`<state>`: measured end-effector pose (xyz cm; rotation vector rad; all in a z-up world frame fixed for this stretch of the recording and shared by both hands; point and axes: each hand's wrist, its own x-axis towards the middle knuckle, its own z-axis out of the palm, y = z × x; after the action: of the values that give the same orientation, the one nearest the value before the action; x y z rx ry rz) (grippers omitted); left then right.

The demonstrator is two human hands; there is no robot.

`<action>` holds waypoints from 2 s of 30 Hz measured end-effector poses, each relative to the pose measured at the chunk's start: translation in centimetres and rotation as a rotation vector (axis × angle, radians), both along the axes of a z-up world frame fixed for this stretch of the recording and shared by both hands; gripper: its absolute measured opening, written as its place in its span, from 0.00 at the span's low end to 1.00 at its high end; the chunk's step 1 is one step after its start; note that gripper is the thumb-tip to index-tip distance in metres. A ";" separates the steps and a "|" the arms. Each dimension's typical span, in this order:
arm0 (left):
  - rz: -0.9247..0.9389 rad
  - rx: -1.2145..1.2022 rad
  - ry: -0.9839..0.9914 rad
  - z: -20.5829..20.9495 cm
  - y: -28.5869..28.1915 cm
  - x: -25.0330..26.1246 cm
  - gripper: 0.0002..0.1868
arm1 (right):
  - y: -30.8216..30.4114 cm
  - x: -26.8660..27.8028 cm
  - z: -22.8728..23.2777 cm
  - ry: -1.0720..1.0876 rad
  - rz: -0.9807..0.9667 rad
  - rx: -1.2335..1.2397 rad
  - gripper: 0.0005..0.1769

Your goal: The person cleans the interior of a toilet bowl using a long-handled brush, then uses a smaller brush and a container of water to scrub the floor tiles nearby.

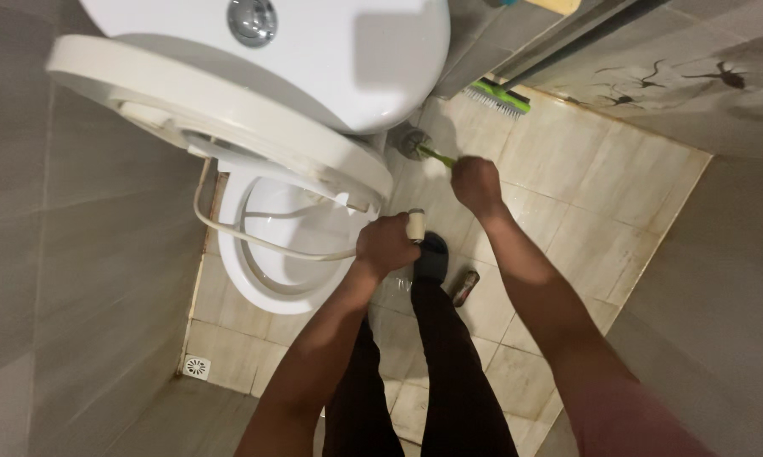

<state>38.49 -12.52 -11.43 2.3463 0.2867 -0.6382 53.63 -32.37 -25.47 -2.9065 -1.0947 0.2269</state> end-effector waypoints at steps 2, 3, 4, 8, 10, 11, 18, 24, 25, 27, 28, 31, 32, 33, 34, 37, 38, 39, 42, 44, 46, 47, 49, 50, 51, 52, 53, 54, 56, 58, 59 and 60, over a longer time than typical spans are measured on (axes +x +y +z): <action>-0.001 -0.007 -0.039 1.1 0.1 -0.8 0.20 | -0.7 -1.6 2.7 0.039 -0.035 0.029 0.07; -0.004 -0.014 -0.075 1.7 0.2 -1.2 0.19 | -0.9 -2.5 4.6 0.081 -0.072 0.058 0.06; -0.003 -0.014 -0.080 2.4 0.4 -1.6 0.19 | -0.8 -3.5 6.8 0.076 -0.071 0.058 0.06; -0.015 -0.014 -0.091 5.3 1.2 -3.2 0.18 | 0.5 -7.3 14.8 0.656 -0.846 0.470 0.12; -0.011 0.025 -0.155 6.9 1.7 -4.6 0.17 | 0.5 -9.4 17.0 0.608 -0.862 0.486 0.12; -0.043 0.063 -0.137 7.7 2.1 -4.9 0.18 | 0.7 -10.1 17.6 0.431 -0.748 0.466 0.12; -0.077 0.084 -0.105 12.0 5.9 -10.1 0.28 | 0.2 -15.4 25.2 0.188 -0.699 0.492 0.13; -0.177 -0.023 -0.197 12.6 10.6 -15.4 0.27 | 0.3 -22.0 35.5 0.410 -0.873 0.616 0.15; -0.171 -0.023 -0.180 13.1 11.1 -16.6 0.27 | 0.3 -23.3 36.7 0.427 -0.873 0.608 0.15; -0.127 0.040 -0.108 14.4 12.3 -17.9 0.24 | 0.7 -25.2 38.7 0.436 -0.875 0.738 0.14; -0.100 0.044 -0.086 15.1 12.8 -19.0 0.23 | 1.2 -26.5 39.6 0.455 -0.873 0.730 0.14; -0.040 0.013 -0.094 17.5 14.1 -21.4 0.23 | 1.8 -29.3 42.2 0.438 -0.879 0.781 0.13; -0.014 -0.019 -0.132 18.3 14.4 -22.2 0.23 | 2.2 -30.2 42.8 0.473 -0.907 0.823 0.13; 0.000 -0.021 -0.130 19.0 14.5 -22.8 0.23 | 2.6 -30.9 43.1 0.506 -0.927 0.865 0.13; -0.002 -0.023 -0.119 19.8 14.8 -23.5 0.26 | 2.8 -31.6 43.3 0.511 -0.915 0.857 0.13; 0.013 -0.016 -0.125 22.0 14.8 -25.7 0.31 | 3.6 -32.1 42.4 0.540 -0.874 0.899 0.12; 0.010 -0.009 -0.139 22.7 14.7 -26.2 0.32 | 4.0 -32.0 41.8 0.581 -0.895 0.929 0.12; 0.028 -0.011 -0.141 23.3 14.5 -26.8 0.32 | 4.0 -32.3 41.1 0.626 -0.921 0.952 0.11; 0.074 0.055 0.004 24.5 14.5 -27.9 0.32 | 4.4 -31.8 38.3 0.768 -0.940 1.011 0.10; 0.038 0.069 0.034 24.5 14.7 -29.1 0.30 | 4.5 -31.6 36.1 0.897 -0.936 1.065 0.09; 0.054 0.064 0.007 24.1 15.3 -29.9 0.29 | 4.9 -30.8 34.1 1.015 -0.939 1.123 0.09; 0.059 0.053 -0.009 23.5 15.2 -30.5 0.29 | 5.0 -30.8 33.1 1.112 -0.917 1.112 0.10; 0.106 0.031 -0.027 22.2 15.4 -31.6 0.27 | 5.2 -30.9 31.7 1.210 -0.896 1.094 0.11; 0.151 0.016 -0.048 21.4 15.8 -32.2 0.26 | 5.6 -31.0 31.3 1.286 -0.902 1.087 0.13; 0.150 0.015 -0.044 20.6 16.0 -32.6 0.26 | 6.0 -31.3 31.1 1.364 -0.910 1.085 0.14; 0.173 -0.041 -0.177 19.7 16.0 -33.1 0.28 | 6.1 -31.7 31.0 1.365 -0.914 1.083 0.14; 0.199 -0.094 -0.310 18.9 16.5 -33.4 0.30 | 6.5 -32.1 31.1 1.370 -0.949 1.080 0.17; 0.200 -0.093 -0.306 18.3 17.2 -33.7 0.30 | 7.2 -32.4 31.1 1.374 -0.985 1.075 0.21; 0.284 -0.272 -0.412 16.9 17.8 -34.9 0.34 | 8.0 -33.2 30.9 1.413 -0.995 1.058 0.24; 0.330 -0.374 -0.454 15.3 17.7 -35.1 0.32 | 8.7 -34.0 30.1 1.454 -1.019 1.047 0.26; 0.376 -0.476 -0.516 14.5 18.2 -34.9 0.31 | 9.2 -34.2 29.5 1.451 -0.999 1.034 0.27; 0.369 -0.478 -0.503 13.8 19.2 -34.9 0.31 | 9.9 -34.6 28.7 1.448 -0.980 1.021 0.28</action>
<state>3.61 6.66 2.37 1.8443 0.2870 0.0699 19.04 -22.43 3.25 -1.3380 0.3953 1.0197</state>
